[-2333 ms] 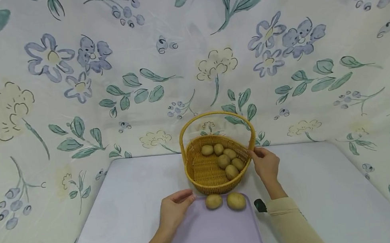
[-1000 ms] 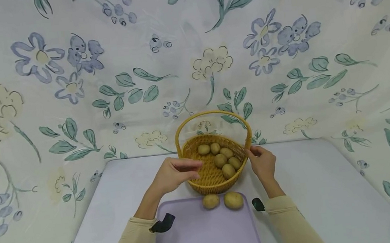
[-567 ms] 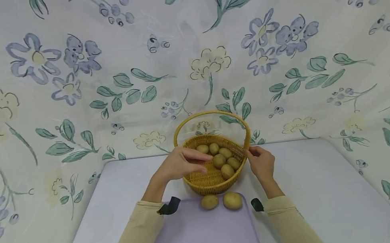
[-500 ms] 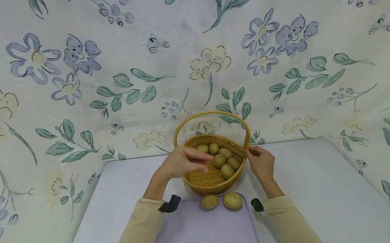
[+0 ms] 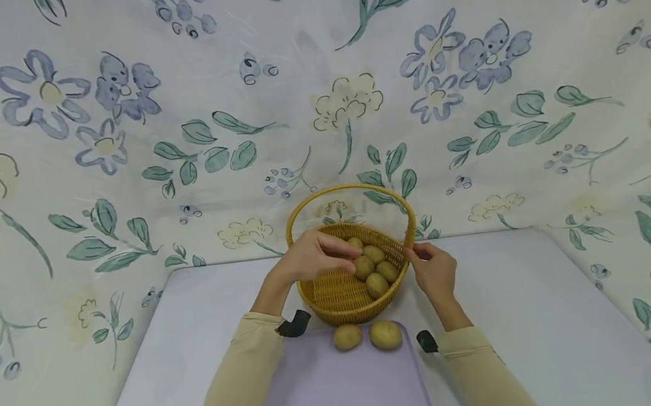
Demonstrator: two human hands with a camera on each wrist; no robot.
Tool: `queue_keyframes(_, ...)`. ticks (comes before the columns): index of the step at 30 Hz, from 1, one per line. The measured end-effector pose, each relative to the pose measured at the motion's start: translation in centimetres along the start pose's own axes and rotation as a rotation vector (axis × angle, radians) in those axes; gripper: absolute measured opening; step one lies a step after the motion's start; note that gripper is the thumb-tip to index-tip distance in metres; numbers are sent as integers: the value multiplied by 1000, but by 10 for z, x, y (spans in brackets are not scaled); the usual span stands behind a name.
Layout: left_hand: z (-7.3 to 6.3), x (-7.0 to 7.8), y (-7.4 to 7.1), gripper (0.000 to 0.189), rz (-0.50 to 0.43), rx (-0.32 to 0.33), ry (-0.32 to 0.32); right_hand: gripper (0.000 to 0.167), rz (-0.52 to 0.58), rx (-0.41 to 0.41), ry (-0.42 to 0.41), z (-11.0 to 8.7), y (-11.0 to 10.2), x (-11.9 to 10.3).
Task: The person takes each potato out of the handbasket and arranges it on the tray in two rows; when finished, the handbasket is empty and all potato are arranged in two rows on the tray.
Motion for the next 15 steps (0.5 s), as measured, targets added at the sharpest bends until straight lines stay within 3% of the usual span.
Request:
queue_keyframes(6, 11, -7, 0, 27, 16, 0, 25, 21, 8, 3, 5, 1, 0, 2)
queue_keyframes(15, 29, -21, 8, 23, 71, -1, -17, 22, 15, -22, 8, -2, -4, 4)
Point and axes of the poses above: each hand's wrist, its own z-axis towards the middle knuckle, its own y-axis out of the palm, x = y × z, the point moved 6 cm from there along z, towards the middle knuckle, and after that the axes turned 14 degrees about y, right-handed, at the moved point
